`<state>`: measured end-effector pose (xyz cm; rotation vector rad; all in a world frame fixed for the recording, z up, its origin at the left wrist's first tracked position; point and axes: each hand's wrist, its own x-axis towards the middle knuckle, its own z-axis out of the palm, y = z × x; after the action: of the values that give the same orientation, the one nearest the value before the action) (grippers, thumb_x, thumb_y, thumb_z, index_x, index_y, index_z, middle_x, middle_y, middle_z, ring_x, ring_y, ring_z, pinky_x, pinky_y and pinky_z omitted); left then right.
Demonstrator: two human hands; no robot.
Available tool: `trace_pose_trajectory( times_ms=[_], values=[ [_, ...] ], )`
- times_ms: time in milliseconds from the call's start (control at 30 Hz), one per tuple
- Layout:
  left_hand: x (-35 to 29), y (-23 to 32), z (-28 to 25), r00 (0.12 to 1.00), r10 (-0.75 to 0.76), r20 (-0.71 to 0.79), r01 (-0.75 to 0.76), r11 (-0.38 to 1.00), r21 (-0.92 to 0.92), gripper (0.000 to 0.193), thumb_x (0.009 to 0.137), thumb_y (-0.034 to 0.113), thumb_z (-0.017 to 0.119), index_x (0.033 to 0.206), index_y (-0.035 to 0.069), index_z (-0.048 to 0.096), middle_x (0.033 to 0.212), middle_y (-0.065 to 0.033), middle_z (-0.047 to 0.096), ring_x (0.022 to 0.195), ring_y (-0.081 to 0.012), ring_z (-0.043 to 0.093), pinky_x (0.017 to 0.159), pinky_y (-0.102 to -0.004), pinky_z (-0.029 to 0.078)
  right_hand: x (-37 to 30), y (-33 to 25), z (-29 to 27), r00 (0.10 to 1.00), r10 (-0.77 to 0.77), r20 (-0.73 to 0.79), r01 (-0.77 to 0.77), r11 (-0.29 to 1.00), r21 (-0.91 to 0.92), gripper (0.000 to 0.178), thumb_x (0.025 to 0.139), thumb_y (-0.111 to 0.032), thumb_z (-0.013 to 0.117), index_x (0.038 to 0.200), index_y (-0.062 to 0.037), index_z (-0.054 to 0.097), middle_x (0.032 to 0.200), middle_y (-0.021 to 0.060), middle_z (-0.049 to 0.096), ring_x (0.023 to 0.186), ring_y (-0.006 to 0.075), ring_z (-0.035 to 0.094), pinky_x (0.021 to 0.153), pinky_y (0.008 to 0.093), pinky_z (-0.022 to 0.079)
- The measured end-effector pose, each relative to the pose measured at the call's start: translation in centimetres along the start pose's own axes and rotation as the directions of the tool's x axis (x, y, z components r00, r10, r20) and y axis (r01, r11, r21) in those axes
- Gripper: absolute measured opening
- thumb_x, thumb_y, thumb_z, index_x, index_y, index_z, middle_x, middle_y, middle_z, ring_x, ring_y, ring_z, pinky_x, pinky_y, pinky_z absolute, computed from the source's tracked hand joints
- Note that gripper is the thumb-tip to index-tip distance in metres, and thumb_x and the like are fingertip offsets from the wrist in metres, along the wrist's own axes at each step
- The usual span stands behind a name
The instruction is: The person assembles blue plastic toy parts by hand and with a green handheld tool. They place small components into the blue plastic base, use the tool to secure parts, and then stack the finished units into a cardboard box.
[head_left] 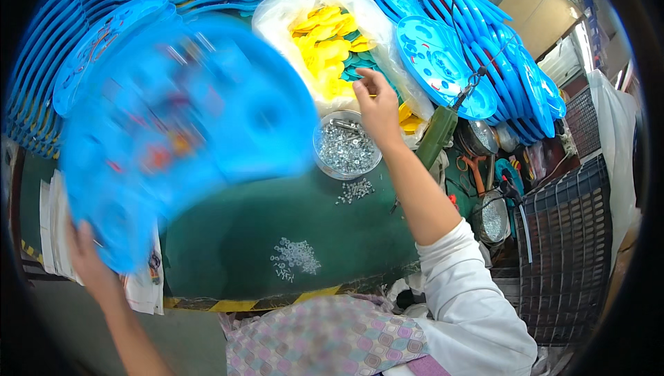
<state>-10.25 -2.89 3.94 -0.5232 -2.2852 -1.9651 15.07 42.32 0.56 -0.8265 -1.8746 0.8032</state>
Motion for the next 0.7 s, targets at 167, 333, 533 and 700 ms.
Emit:
trace_pose_trajectory(
  times_ms=[167,333,533,700],
  values=[
    [18.2,0.9,0.2,0.944,0.329,0.025,-0.325,0.939,-0.116,0.066,0.100,0.021,0.060,0.155,0.003,0.027,0.150,-0.0169,0.042,0.131,-0.0295,0.051,0.109,-0.0408,0.043,6.0,4.8,1.2,0.933,0.348,-0.092,-0.350,0.937,-0.009,0.050,0.089,-0.018,0.068,0.132,0.0029,0.053,0.115,0.0170,0.067,0.102,0.0215,0.064,0.089,0.0345,0.051],
    [30.9,-2.5,-1.7,0.976,0.079,0.203,-0.030,0.971,-0.235,0.055,0.100,0.021,0.060,0.146,0.000,0.039,0.144,-0.0175,0.048,0.128,-0.0280,0.053,0.108,-0.0403,0.047,8.5,5.5,4.6,0.886,0.464,-0.014,-0.453,0.859,-0.237,0.052,0.086,-0.019,0.071,0.131,0.0039,0.056,0.127,0.0207,0.064,0.114,0.0293,0.063,0.096,0.0366,0.050],
    [32.7,-4.9,-0.3,0.984,-0.025,0.179,0.068,0.969,-0.238,0.056,0.101,0.029,0.060,0.143,-0.004,0.042,0.143,-0.0250,0.046,0.129,-0.0305,0.053,0.109,-0.0402,0.046,9.3,8.7,4.8,0.911,0.372,-0.178,-0.407,0.884,-0.230,0.031,0.084,-0.011,0.072,0.113,-0.0016,0.069,0.093,0.0131,0.074,0.088,0.0234,0.071,0.080,0.0350,0.055],
    [24.6,-2.0,1.3,0.721,0.690,-0.060,-0.409,0.495,0.766,0.063,0.098,0.032,0.064,0.151,0.010,0.037,0.146,-0.0216,0.042,0.135,-0.0330,0.045,0.108,-0.0459,0.043,7.2,0.4,2.3,0.865,-0.341,-0.367,0.261,0.932,-0.251,0.012,0.086,-0.002,0.067,0.098,-0.0005,0.067,0.090,0.0133,0.069,0.079,0.0214,0.068,0.072,0.0322,0.054]
  ],
)
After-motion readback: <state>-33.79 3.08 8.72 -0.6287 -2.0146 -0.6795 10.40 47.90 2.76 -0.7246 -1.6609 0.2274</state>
